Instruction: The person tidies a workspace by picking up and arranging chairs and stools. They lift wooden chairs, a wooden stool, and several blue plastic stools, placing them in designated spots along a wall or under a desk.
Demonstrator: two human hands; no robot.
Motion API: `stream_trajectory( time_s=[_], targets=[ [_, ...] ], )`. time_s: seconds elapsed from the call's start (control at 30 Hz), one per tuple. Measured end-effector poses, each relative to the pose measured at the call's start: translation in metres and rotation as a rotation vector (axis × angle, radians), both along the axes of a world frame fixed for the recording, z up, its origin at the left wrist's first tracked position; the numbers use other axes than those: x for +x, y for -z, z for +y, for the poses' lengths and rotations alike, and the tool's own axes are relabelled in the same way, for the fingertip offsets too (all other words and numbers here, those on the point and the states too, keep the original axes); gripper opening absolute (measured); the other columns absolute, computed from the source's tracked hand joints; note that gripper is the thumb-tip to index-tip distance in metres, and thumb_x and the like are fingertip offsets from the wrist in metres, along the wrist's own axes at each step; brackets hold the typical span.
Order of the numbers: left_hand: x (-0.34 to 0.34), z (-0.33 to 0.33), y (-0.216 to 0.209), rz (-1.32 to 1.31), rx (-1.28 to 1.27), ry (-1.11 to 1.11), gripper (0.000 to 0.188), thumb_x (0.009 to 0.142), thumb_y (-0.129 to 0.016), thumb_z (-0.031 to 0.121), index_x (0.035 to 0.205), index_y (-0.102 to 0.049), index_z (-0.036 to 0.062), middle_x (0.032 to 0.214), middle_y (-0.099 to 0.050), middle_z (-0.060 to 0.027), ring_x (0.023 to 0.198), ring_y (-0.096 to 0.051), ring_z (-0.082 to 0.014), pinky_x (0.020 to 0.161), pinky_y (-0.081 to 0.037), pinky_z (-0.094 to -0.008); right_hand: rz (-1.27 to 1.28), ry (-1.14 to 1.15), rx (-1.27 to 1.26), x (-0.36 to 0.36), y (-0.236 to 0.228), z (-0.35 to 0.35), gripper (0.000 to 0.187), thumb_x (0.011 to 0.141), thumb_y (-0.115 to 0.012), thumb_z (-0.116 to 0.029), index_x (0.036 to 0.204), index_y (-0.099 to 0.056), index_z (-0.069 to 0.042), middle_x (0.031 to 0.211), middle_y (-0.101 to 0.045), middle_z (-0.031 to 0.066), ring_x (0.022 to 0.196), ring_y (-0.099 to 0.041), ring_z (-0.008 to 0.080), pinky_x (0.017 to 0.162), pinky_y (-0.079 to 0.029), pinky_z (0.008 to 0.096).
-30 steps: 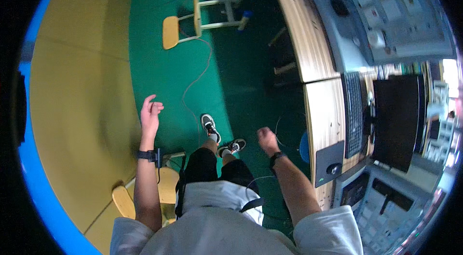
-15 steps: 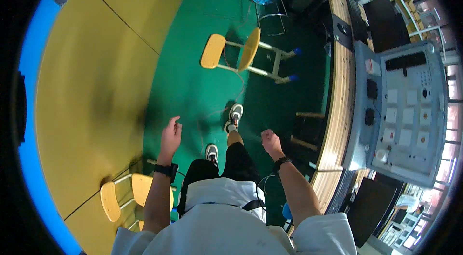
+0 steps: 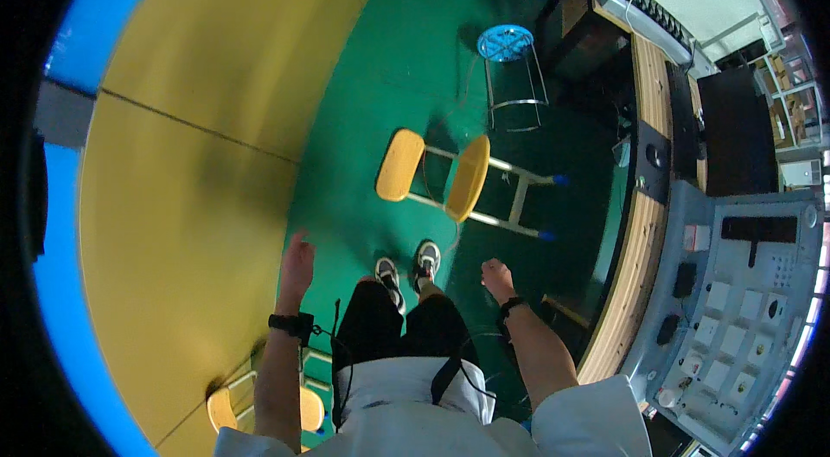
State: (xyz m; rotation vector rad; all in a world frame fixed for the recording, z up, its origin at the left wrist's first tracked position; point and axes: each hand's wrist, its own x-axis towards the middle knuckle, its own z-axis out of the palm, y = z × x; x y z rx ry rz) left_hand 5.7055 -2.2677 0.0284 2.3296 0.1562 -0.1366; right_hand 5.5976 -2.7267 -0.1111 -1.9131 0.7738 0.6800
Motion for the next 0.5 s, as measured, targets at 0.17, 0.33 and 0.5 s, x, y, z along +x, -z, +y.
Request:
stream_trajectory(
  time_s=[0.17,0.33,0.5],
  targets=[
    [0.088,-0.011,0.049,0.095,-0.264,0.003,0.030,0.092,-0.055,0.010,0.122,-0.053,0.0058,0.088,-0.064,-0.0156,0.081,-0.063,-0.0293,0.073,-0.050,-0.0387,-0.009,0.110,0.002,0.083,-0.030,-0.017,0.030,0.095,-0.049,-0.028,0.097,-0.061,0.000,0.079,-0.065,0.0105,0.066,-0.065,0.0196,0.060,-0.052,0.0317],
    [0.161,-0.033,0.090,0.281,-0.055,0.089,0.032,0.092,-0.055,0.013,0.124,-0.052,0.0059,0.087,-0.064,-0.0158,0.081,-0.063,-0.0326,0.073,-0.050,-0.0413,-0.026,0.094,-0.074,0.121,-0.028,-0.007,0.034,0.093,-0.050,-0.031,0.100,-0.062,0.000,0.084,-0.067,0.0172,0.078,-0.068,0.0307,0.071,-0.054,0.0411],
    [0.244,-0.033,0.161,0.280,0.000,0.256,0.035,0.092,-0.056,0.017,0.125,-0.051,0.0054,0.087,-0.064,-0.0169,0.080,-0.063,-0.0368,0.072,-0.050,-0.0440,-0.096,-0.005,-0.211,0.125,0.013,0.014,0.030,0.093,-0.052,-0.029,0.101,-0.062,-0.002,0.090,-0.068,0.0186,0.085,-0.066,0.0392,0.075,-0.053,0.0433]
  ],
)
